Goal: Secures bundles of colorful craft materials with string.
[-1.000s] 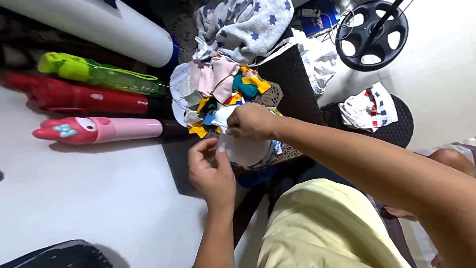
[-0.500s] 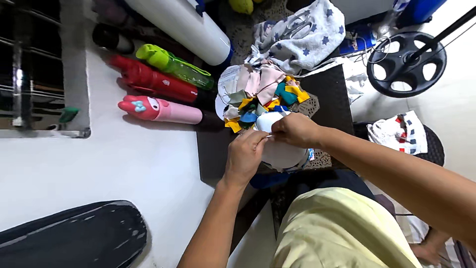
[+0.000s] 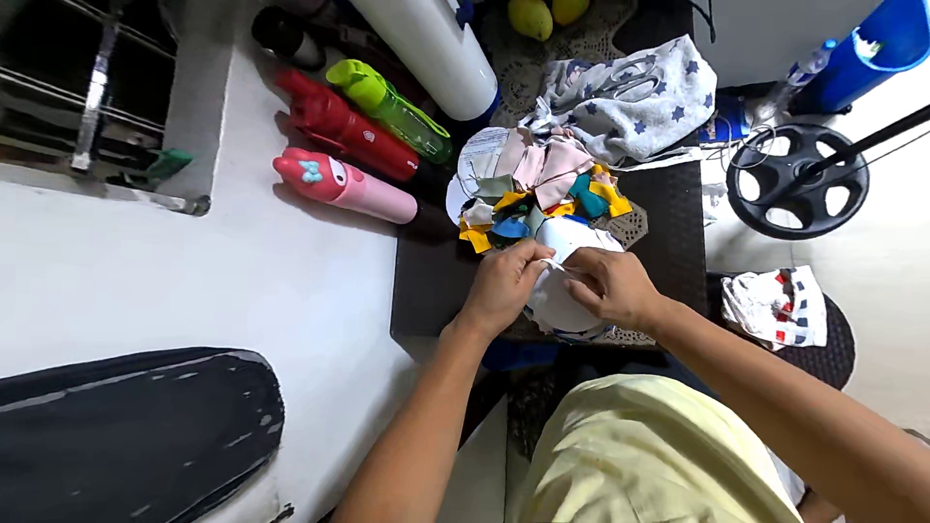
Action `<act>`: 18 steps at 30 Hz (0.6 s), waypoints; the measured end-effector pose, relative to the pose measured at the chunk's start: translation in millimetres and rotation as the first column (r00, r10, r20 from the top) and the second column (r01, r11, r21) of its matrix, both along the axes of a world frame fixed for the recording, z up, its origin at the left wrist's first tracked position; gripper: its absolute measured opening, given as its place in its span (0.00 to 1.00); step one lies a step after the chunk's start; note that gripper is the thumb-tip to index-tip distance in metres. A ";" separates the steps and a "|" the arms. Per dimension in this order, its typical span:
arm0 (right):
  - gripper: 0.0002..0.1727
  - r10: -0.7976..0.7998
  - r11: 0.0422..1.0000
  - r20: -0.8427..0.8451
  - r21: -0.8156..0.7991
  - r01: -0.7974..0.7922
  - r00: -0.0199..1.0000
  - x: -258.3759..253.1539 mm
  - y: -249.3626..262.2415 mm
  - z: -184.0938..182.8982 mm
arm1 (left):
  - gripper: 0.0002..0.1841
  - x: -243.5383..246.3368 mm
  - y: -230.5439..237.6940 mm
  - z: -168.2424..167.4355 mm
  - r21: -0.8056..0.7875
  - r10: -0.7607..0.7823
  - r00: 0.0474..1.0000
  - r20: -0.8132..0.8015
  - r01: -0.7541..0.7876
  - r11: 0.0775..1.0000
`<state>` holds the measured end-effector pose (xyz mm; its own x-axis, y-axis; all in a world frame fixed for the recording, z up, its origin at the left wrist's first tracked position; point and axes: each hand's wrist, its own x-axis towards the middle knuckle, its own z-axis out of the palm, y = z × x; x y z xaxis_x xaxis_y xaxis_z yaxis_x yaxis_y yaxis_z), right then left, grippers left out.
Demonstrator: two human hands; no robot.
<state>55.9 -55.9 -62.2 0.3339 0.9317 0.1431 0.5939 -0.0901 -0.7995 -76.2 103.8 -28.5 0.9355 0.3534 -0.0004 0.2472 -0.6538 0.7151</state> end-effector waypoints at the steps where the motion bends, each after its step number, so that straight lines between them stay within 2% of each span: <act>1: 0.11 -0.043 0.999 0.015 0.019 0.043 0.999 -4.4 -0.4 -1.5 | 0.10 2.4 -0.1 0.3 0.035 -0.005 1.000 0.004 0.005 0.999; 3: 0.07 -0.150 0.987 0.039 0.066 0.147 0.988 -15.0 -0.1 -4.7 | 0.08 6.4 1.4 0.6 0.178 -0.067 0.996 0.052 0.056 0.982; 5: 0.07 -0.231 0.970 0.010 0.073 0.230 0.973 -21.9 -0.5 -5.2 | 0.07 10.9 5.6 4.1 0.317 -0.164 0.984 0.065 0.136 0.939; 7: 0.07 -0.283 0.958 -0.031 0.047 0.284 0.959 -24.8 -1.8 -4.4 | 0.07 15.2 9.1 11.3 0.356 -0.236 0.972 0.013 0.216 0.909; 9: 0.07 -0.312 0.949 -0.042 0.038 0.313 0.949 -26.5 -1.2 -5.4 | 0.08 19.3 11.0 21.2 0.240 -0.243 0.967 -0.080 0.255 0.937; 12: 0.07 -0.333 0.942 -0.031 0.030 0.333 0.943 -27.0 1.3 -4.9 | 0.10 22.8 12.6 20.7 0.031 -0.167 0.976 -0.139 0.173 0.984; 16: 0.08 -0.308 0.951 -0.007 0.015 0.308 0.951 -24.9 2.6 -3.3 | 0.11 15.3 6.9 2.8 -0.022 -0.012 0.999 -0.035 0.011 1.000; 18: 0.11 -0.297 0.953 -0.064 -0.074 0.293 0.953 -20.2 1.0 3.0 | 0.12 9.1 2.8 -7.7 -0.018 0.021 0.998 0.052 -0.021 1.000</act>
<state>35.7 -54.9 -59.2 0.6026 0.7963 0.0521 0.4727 -0.3036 -0.8273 -67.2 106.7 -36.2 0.9268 0.3733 0.0415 0.2232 -0.6362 0.7385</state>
